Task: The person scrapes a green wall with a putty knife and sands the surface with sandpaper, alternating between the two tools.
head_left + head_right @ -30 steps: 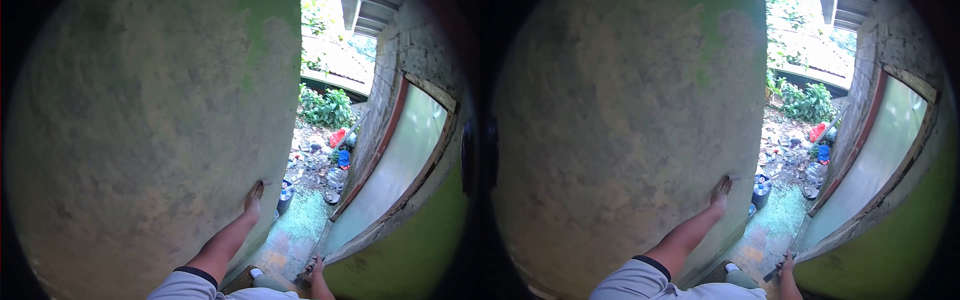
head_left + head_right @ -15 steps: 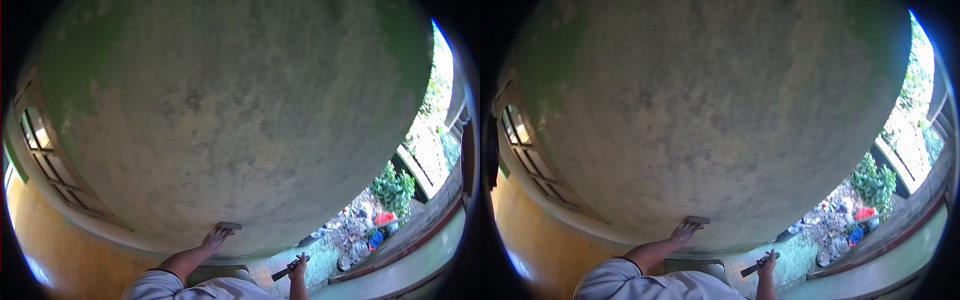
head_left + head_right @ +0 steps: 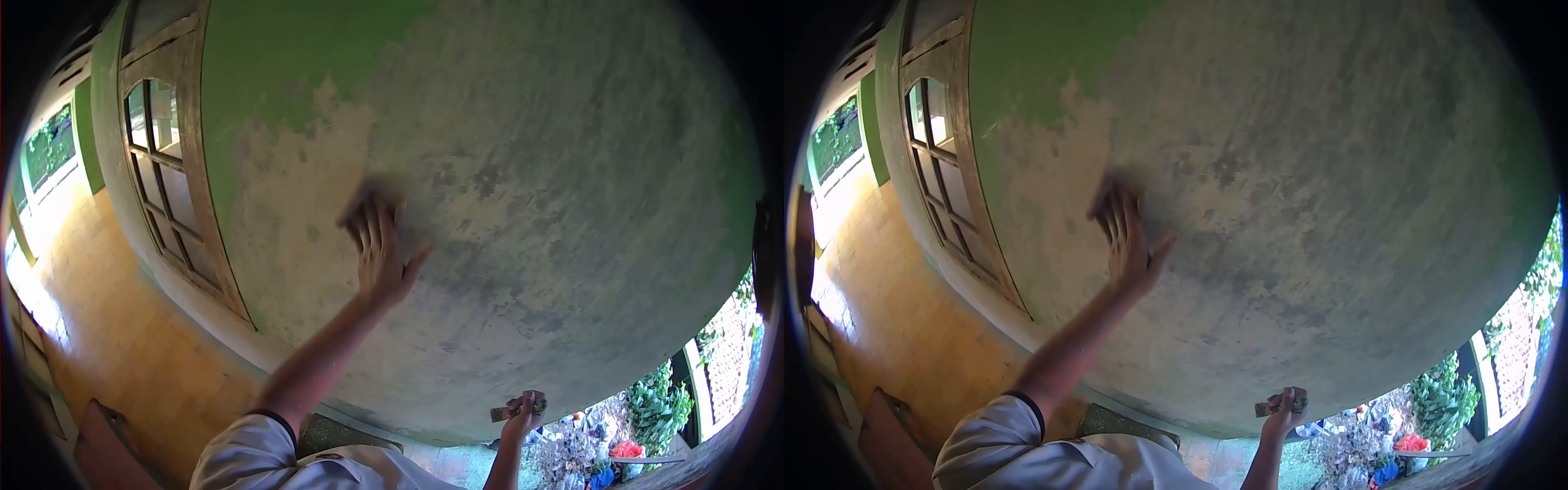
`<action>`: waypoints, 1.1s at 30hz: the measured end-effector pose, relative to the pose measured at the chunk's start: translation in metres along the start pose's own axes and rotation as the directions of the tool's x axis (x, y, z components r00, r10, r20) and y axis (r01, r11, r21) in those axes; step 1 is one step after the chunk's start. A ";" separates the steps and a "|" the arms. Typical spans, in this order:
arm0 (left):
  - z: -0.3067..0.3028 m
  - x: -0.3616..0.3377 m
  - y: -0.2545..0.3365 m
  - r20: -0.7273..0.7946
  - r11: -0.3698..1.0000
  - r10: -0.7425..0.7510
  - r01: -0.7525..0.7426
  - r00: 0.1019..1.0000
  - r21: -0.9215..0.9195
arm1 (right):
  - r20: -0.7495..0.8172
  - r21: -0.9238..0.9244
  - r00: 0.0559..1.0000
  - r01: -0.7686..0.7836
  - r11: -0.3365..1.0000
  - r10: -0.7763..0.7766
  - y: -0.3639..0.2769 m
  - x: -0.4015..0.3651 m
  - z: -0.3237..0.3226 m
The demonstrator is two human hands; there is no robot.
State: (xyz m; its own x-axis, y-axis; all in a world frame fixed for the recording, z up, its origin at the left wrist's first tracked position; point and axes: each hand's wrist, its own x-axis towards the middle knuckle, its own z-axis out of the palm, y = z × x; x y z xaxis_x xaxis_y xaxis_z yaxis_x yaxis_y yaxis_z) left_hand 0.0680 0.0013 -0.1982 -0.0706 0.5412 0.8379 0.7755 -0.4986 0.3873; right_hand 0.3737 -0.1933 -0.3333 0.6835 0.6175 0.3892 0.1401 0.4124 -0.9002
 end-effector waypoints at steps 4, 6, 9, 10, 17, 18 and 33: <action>-0.046 0.066 -0.022 -0.043 0.982 0.122 -0.114 0.992 0.149 | 0.092 0.006 0.990 0.111 0.994 -0.111 -0.008 -0.004 0.012; -0.058 0.098 -0.054 -0.110 0.988 0.088 -0.072 0.990 0.140 | 0.086 -0.002 0.993 0.082 0.997 -0.081 -0.011 -0.008 0.013; -0.071 0.107 -0.080 -0.213 0.995 0.014 0.007 0.977 0.098 | 0.075 -0.038 0.995 0.064 0.997 -0.061 -0.018 -0.014 0.014; -0.071 0.107 -0.082 -0.252 0.996 -0.030 0.051 0.967 0.079 | 0.075 -0.019 0.996 0.047 0.999 -0.045 -0.019 -0.015 0.013; -0.008 0.025 0.018 -0.046 0.999 -0.019 0.021 0.999 0.031 | 0.017 0.088 0.987 0.160 0.983 -0.162 -0.026 -0.017 0.018; -0.004 0.006 0.033 0.050 1.000 -0.016 0.016 0.999 0.002 | 0.012 0.081 0.987 0.160 0.984 -0.161 -0.032 -0.018 0.023; -0.020 -0.276 -0.066 0.431 0.868 -0.217 0.375 0.876 -0.325 | 0.415 0.579 0.653 0.348 0.738 -0.634 -0.148 0.006 0.181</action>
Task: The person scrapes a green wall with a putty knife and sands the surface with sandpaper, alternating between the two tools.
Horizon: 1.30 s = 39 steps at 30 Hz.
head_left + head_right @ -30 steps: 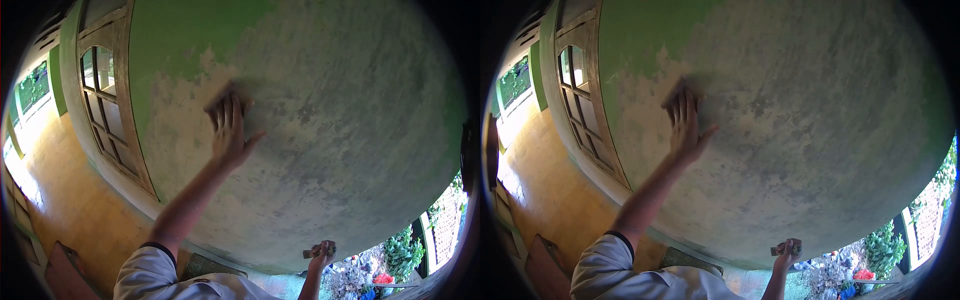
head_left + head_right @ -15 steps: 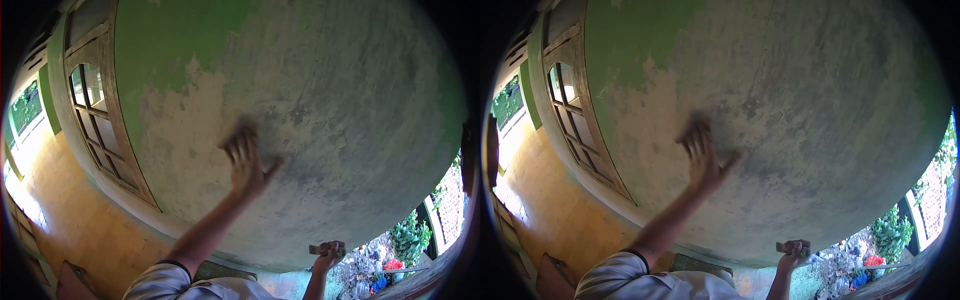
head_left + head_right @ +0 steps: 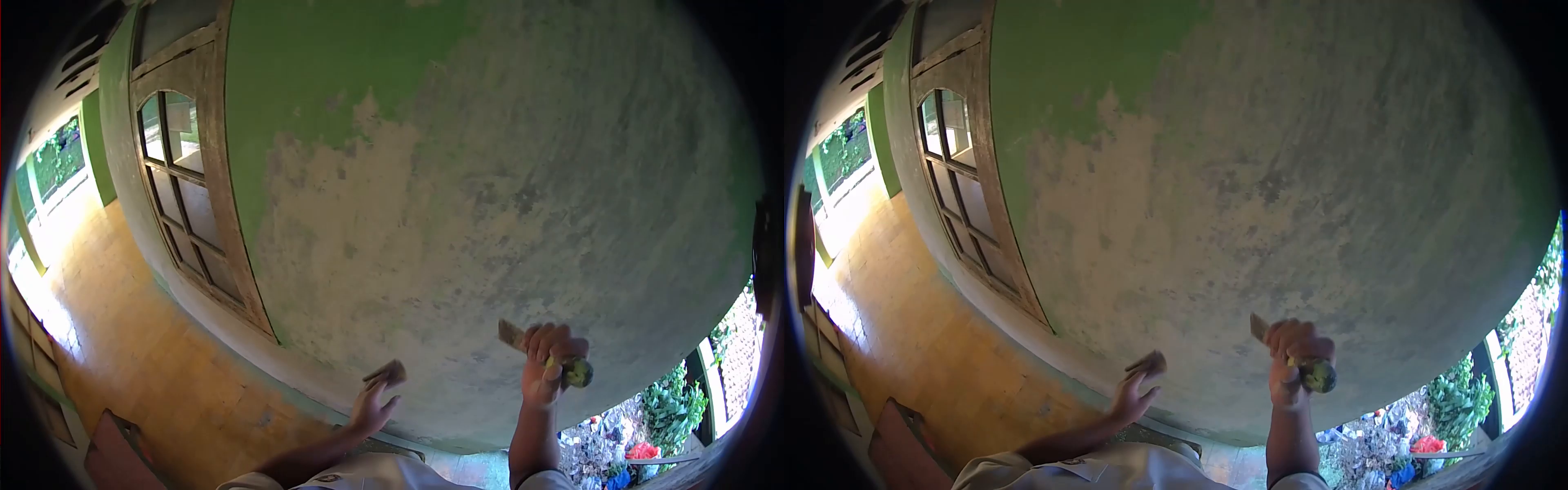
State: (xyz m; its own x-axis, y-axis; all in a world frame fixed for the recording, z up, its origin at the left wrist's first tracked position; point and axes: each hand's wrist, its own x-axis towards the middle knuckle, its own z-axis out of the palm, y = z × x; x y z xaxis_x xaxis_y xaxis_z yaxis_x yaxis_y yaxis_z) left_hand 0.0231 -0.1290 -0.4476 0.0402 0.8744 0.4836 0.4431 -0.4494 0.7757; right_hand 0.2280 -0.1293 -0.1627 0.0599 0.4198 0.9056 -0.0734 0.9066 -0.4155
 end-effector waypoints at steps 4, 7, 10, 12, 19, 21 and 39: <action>-0.027 -0.039 -0.045 0.173 0.898 -0.273 0.315 0.946 -0.306 | 0.053 0.205 0.975 0.200 0.958 -0.215 0.014 0.056 0.044; -0.060 -0.060 -0.022 0.019 0.761 -0.372 0.317 0.928 -0.566 | 0.028 0.204 0.958 0.274 0.940 -0.285 0.029 0.096 0.081; -0.089 -0.074 -0.015 0.007 0.799 -0.551 0.529 0.835 -0.286 | 0.018 0.280 0.968 0.236 0.930 -0.251 0.038 0.125 0.111; -0.094 -0.086 -0.021 -0.079 0.822 -0.558 0.537 0.826 -0.187 | 0.003 0.367 0.937 0.325 0.872 -0.351 0.036 0.138 0.125; -0.095 -0.107 -0.044 -0.178 0.779 -0.624 0.587 0.761 -0.222 | 0.048 0.274 0.961 0.249 0.929 -0.272 0.069 0.144 0.154; -0.095 -0.106 -0.044 -0.172 0.752 -0.651 0.597 0.739 -0.280 | 0.065 0.430 0.909 0.346 0.834 -0.411 0.057 0.141 0.151; -0.090 -0.092 -0.062 -0.197 0.794 -0.587 0.510 0.786 -0.332 | 0.028 0.418 0.846 0.474 0.775 -0.533 0.053 0.138 0.153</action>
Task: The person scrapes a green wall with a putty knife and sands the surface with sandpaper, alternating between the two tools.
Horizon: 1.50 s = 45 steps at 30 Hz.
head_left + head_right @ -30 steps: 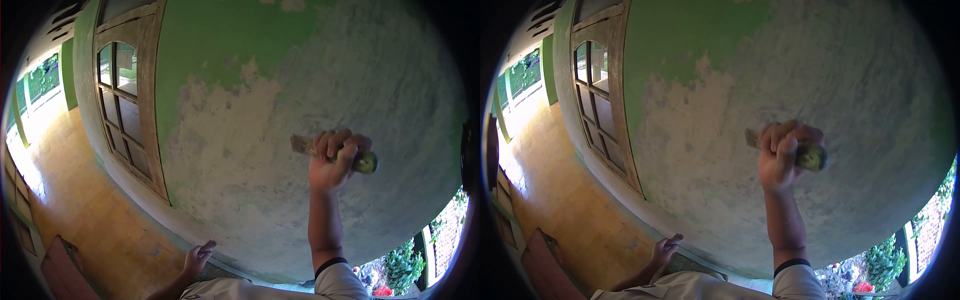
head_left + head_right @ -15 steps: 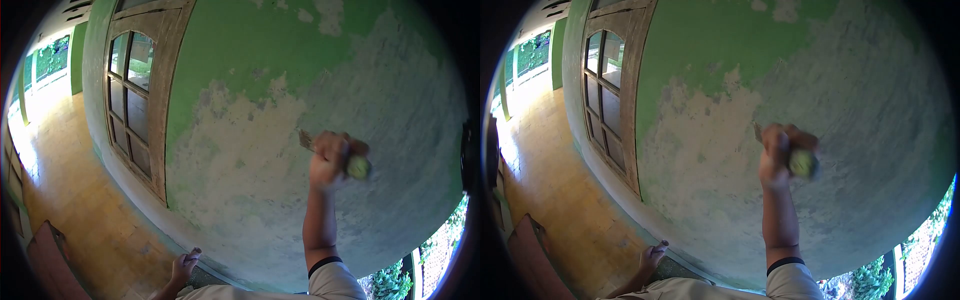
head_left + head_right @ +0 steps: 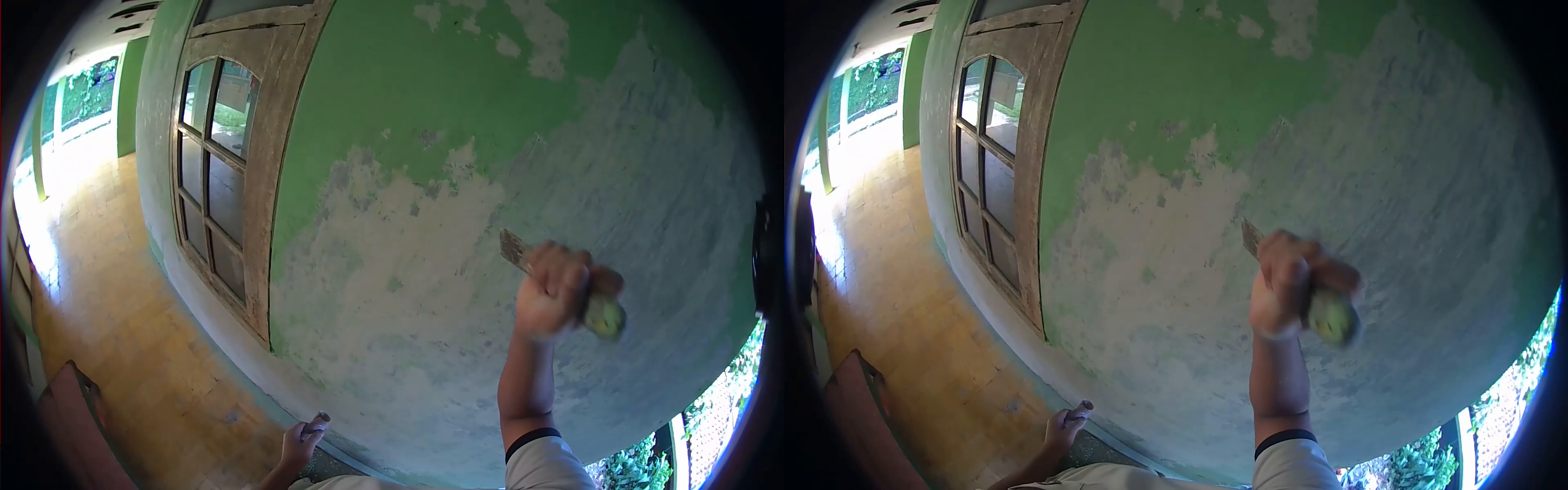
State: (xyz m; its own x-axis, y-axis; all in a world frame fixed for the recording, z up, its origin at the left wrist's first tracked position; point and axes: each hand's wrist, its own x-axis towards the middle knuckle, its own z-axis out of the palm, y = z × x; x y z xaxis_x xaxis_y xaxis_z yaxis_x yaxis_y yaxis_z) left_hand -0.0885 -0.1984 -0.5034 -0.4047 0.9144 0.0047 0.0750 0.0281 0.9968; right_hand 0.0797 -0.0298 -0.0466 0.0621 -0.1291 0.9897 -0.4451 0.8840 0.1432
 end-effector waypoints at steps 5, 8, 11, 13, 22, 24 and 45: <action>0.000 0.002 -0.009 0.034 0.998 -0.027 0.025 0.999 0.052 | -0.067 -0.187 0.976 -0.217 0.958 0.207 0.008 0.002 -0.004; 0.003 0.005 -0.013 0.002 1.000 0.019 -0.019 1.000 0.005 | 0.059 -0.009 0.998 0.035 0.999 -0.035 -0.005 0.004 -0.008; -0.004 -0.001 0.005 0.025 0.998 -0.003 0.002 1.000 0.056 | 0.011 -0.278 0.996 -0.082 0.957 0.089 0.015 -0.006 -0.007; -0.003 -0.001 0.004 0.042 0.997 -0.029 0.026 0.999 0.079 | 0.003 -0.295 0.983 -0.176 0.939 0.185 0.013 -0.004 -0.005; -0.003 0.000 0.001 0.035 0.998 -0.033 0.031 0.999 0.049 | -0.040 -0.333 0.956 -0.287 0.898 0.290 0.000 0.001 -0.001; -0.004 0.001 0.004 0.044 0.996 -0.078 0.076 0.996 0.053 | 0.002 -0.081 0.997 -0.076 0.994 0.076 -0.009 0.005 -0.004; -0.001 -0.001 0.007 0.086 0.991 -0.111 0.104 0.990 0.081 | -0.193 -0.386 0.963 -0.252 0.888 0.190 0.018 0.022 0.009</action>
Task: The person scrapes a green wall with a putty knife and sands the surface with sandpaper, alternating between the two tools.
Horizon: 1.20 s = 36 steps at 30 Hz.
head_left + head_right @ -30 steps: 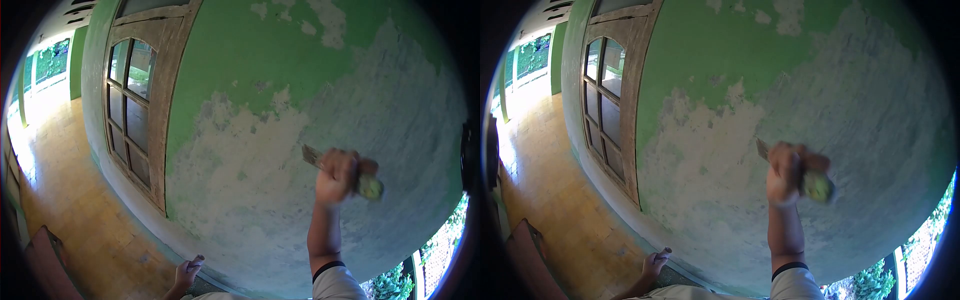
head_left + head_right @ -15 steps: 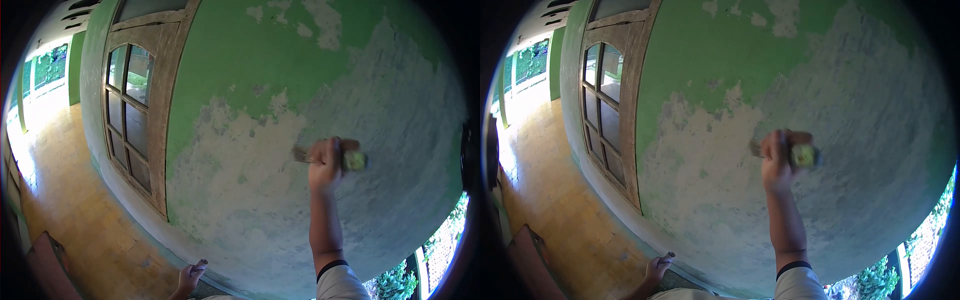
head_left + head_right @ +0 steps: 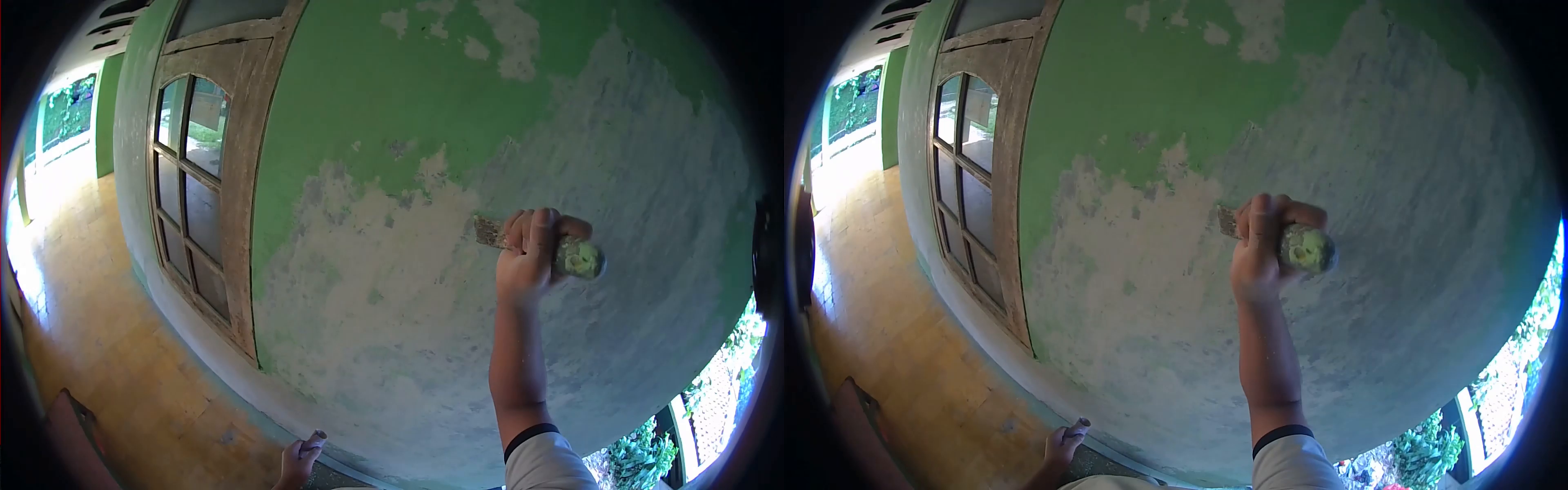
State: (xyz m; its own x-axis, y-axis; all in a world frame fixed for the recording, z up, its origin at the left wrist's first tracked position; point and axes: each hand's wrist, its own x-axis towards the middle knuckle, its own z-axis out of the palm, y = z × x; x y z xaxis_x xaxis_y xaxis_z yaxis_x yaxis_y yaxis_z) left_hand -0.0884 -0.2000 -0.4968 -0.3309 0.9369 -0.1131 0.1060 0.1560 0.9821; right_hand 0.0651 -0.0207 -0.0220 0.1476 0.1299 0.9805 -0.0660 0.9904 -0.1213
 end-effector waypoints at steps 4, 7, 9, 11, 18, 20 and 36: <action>0.009 0.005 -0.009 -0.042 0.998 -0.026 0.023 0.999 -0.055 | 0.053 0.391 0.982 0.149 0.908 -0.184 -0.020 -0.003 -0.017; 0.005 -0.001 0.003 -0.024 0.998 -0.012 0.011 1.000 -0.065 | -0.027 0.033 0.982 0.187 0.982 -0.186 -0.010 0.000 -0.010; 0.004 0.003 -0.004 0.017 0.998 0.007 -0.006 1.000 -0.063 | 0.032 0.001 0.998 0.049 0.999 -0.049 0.003 0.001 -0.009; 0.002 0.000 -0.003 -0.005 0.999 0.015 -0.015 1.000 -0.034 | -0.002 0.247 1.000 0.008 0.969 -0.008 -0.002 0.002 -0.018; 0.006 0.004 -0.017 -0.022 0.999 0.021 -0.022 1.000 -0.043 | 0.058 -0.149 0.974 0.223 0.963 -0.217 0.014 -0.003 -0.021; 0.005 0.002 -0.020 -0.025 0.997 0.044 -0.045 0.999 -0.057 | 0.059 0.221 0.977 0.188 0.957 -0.205 -0.003 -0.003 -0.010; -0.004 -0.002 -0.027 0.043 0.983 -0.053 0.060 0.998 -0.175 | 0.034 0.100 0.993 0.106 0.989 -0.110 0.012 0.036 0.026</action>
State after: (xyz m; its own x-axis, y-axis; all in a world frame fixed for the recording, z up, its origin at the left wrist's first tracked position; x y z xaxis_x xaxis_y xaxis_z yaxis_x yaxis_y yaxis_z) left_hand -0.0946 -0.2077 -0.5227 -0.2958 0.9398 -0.1713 -0.0801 0.1543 0.9848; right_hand 0.0437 -0.0056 0.0156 0.1208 0.0188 0.9925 -0.1486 0.9889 -0.0006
